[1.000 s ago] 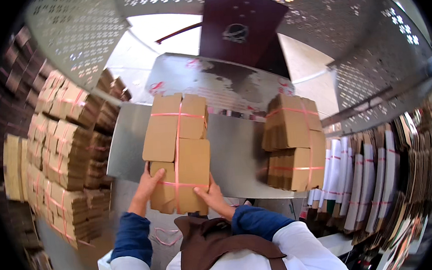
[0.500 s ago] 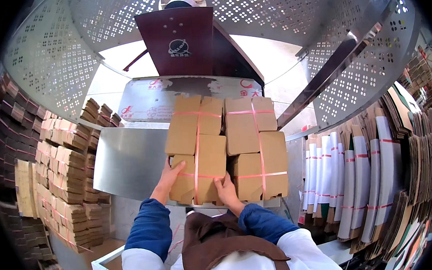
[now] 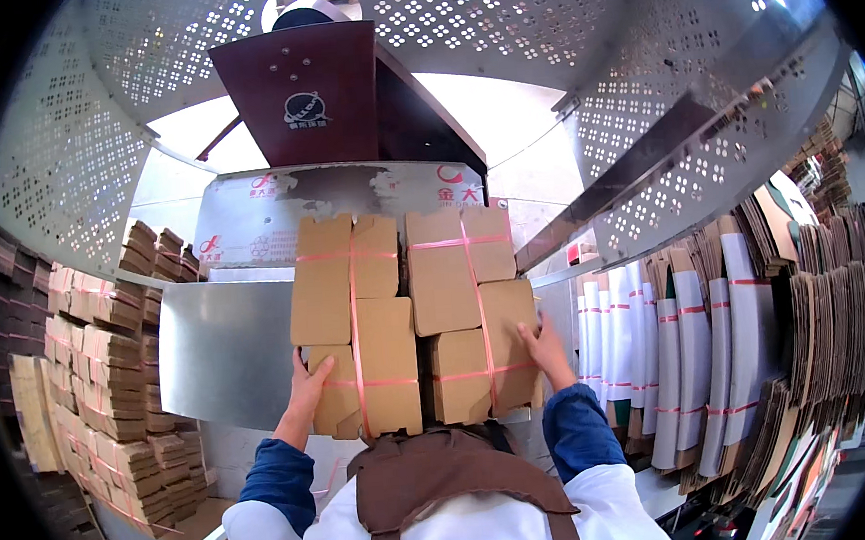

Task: The person gathers stacks of flat cardboard pieces, aligns them, and secures them with pink rubber bands. The person then stacks the finished bundles on a nearby table.

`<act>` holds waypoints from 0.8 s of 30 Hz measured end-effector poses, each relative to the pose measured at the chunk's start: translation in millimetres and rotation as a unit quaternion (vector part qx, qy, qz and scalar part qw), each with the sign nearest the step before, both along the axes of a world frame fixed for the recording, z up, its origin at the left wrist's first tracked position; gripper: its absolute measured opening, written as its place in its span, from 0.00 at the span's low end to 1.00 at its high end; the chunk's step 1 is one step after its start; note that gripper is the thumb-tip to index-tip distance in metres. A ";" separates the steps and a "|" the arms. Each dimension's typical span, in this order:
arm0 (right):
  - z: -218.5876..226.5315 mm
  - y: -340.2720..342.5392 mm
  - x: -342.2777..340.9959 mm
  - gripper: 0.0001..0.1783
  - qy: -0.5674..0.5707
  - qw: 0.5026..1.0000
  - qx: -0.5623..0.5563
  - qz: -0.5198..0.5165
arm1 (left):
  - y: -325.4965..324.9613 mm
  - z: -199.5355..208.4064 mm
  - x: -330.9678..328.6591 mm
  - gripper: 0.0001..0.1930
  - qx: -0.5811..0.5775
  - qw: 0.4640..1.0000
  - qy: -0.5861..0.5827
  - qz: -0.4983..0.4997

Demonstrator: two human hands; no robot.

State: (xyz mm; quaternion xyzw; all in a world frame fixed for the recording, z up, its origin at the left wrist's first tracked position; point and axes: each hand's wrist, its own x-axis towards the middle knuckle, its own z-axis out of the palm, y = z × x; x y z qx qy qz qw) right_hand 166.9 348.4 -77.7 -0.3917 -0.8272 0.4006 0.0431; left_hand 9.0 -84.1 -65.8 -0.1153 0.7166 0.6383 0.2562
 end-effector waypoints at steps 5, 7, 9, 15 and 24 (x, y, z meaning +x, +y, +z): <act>0.1 -25.1 6.3 0.36 0.026 0.993 -0.118 0.011 | -8.4 -8.5 -1.4 0.53 -0.016 1.000 0.020 0.010; 1.3 -27.9 1.6 0.35 0.032 0.990 -0.134 -0.008 | -6.0 -8.8 -5.7 0.52 -0.003 1.000 0.027 0.011; 5.8 -29.9 -4.8 0.34 0.044 0.987 -0.151 -0.028 | -4.7 -12.9 -12.9 0.51 0.013 0.999 0.041 0.004; 59.0 -36.8 -31.3 0.31 0.139 0.927 0.314 0.153 | -39.0 -29.3 -48.5 0.49 -0.178 0.966 0.189 -0.009; 33.8 -56.5 -137.4 0.31 0.137 0.894 0.271 0.329 | 90.3 48.6 -99.9 0.35 -0.368 0.747 0.443 -0.332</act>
